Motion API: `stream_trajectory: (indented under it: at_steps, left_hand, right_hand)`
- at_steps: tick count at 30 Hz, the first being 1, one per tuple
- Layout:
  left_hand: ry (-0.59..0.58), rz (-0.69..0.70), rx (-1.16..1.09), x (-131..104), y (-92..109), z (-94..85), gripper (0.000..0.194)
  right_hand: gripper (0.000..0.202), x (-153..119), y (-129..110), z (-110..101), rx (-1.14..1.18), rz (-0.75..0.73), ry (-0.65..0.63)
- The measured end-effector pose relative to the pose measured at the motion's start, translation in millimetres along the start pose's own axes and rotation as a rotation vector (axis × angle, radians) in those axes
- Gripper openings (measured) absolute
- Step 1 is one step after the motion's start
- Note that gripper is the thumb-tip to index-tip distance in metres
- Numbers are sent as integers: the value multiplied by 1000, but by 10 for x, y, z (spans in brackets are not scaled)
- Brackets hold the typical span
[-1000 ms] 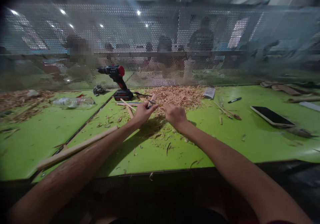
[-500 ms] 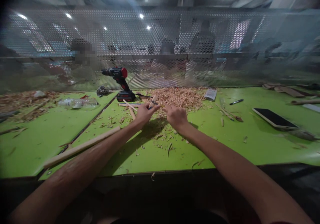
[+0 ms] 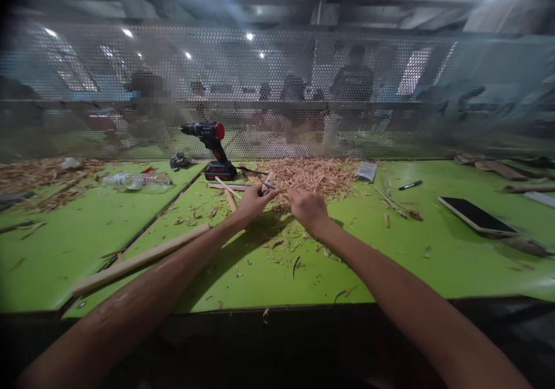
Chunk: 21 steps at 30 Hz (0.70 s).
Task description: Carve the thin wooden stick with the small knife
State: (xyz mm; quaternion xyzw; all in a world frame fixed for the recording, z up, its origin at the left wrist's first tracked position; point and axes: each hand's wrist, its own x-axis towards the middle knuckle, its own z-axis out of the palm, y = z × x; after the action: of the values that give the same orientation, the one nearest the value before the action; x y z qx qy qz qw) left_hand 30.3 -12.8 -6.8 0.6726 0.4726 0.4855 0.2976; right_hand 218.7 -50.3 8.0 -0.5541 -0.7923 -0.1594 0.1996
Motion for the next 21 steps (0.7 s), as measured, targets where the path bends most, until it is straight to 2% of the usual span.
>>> stream_trajectory:
  at_steps: [4,10,21]
  left_hand:
    - [-12,23,-11,8,-35,27,53]
    - [21,6,10,-14,-37,40,51]
    - [18,-33,26,-53,31,35,51]
  right_hand:
    - [42,6,4,2,-8,3,-9]
    - [53,6,-34,-34,20,29,-70]
    - [61,-11,-16,-35,14,2,-19]
